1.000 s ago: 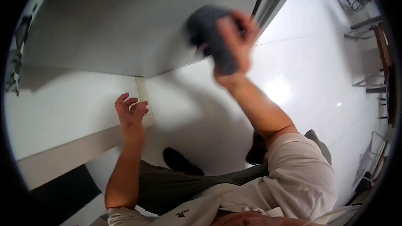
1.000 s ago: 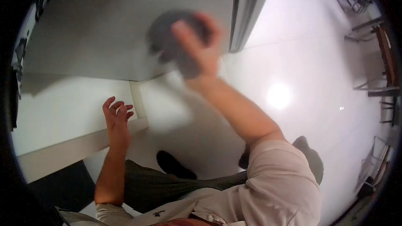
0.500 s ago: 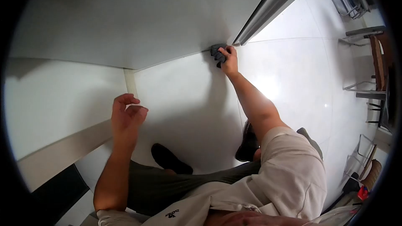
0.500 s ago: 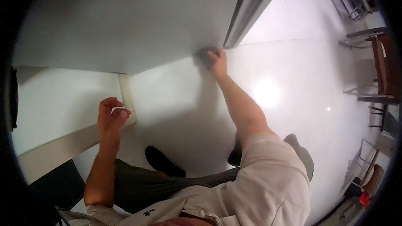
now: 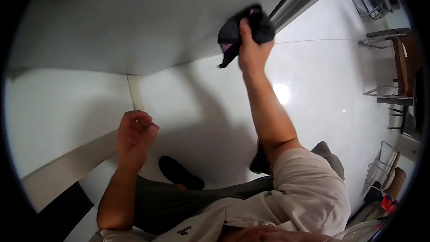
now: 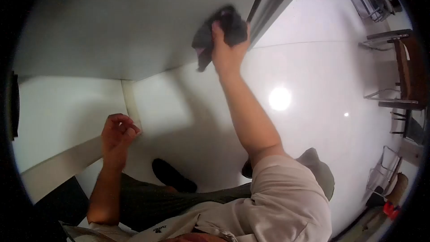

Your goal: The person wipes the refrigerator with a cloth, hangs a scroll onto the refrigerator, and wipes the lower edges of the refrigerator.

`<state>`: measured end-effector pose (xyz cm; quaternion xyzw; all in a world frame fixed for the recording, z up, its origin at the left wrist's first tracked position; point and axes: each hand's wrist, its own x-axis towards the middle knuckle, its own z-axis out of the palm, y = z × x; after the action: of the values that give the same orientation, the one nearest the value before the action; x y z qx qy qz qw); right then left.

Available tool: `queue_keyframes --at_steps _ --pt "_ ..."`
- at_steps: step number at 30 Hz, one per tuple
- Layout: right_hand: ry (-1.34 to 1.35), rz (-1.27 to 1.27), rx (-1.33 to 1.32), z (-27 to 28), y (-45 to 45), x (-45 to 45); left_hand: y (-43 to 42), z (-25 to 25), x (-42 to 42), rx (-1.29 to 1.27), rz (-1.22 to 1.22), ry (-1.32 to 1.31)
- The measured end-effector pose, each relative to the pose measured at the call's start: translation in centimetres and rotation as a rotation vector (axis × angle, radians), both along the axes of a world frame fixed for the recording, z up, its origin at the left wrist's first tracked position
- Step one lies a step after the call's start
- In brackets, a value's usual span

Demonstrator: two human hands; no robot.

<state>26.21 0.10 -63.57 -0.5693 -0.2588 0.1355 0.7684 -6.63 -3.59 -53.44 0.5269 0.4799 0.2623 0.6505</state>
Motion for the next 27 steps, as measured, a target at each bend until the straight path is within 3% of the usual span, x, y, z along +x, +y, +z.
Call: queue_keyframes --at_steps 2,3,5,6,8,11,15,17,20,23,27 --pt "-0.447 -0.142 -0.062 5.0 -0.5 0.1 0.2 0.1 0.2 0.032 0.013 -0.011" --pt "-0.493 -0.135 -0.021 5.2 0.0 0.3 0.3 0.1 0.3 0.050 0.014 -0.018" --pt "-0.861 -0.284 -0.112 2.3 -0.1 0.8 0.0 0.1 0.3 0.033 0.011 -0.002" --pt "-0.876 -0.302 -0.216 0.4 -0.2 0.1 0.4 0.0 0.3 0.041 0.014 -0.001" --pt "-0.794 -0.217 -0.258 -3.8 -0.7 -1.1 0.1 0.5 0.9 0.062 0.030 -0.014" --pt "-0.358 0.012 -0.496 -6.9 -1.5 -2.2 -0.4 0.3 1.0 0.060 0.031 -0.015" --pt "-0.450 -0.216 -0.438 -9.2 -1.1 -0.1 -1.8 0.4 0.8 0.050 0.015 0.023" --pt "-0.346 -0.111 -0.324 -0.6 -1.4 -0.1 -1.5 0.4 0.2 0.083 0.022 0.021" --pt "-0.463 -0.153 -0.255 2.9 -1.1 0.2 -1.3 1.0 0.1 0.069 0.031 0.034" --pt "-0.555 -0.220 -0.228 -1.1 -0.6 0.2 -0.7 0.9 0.5 0.081 0.037 0.005" --pt "-0.293 -0.196 -0.413 -8.0 -0.8 0.6 -0.8 0.5 1.1 0.093 0.026 -0.002"
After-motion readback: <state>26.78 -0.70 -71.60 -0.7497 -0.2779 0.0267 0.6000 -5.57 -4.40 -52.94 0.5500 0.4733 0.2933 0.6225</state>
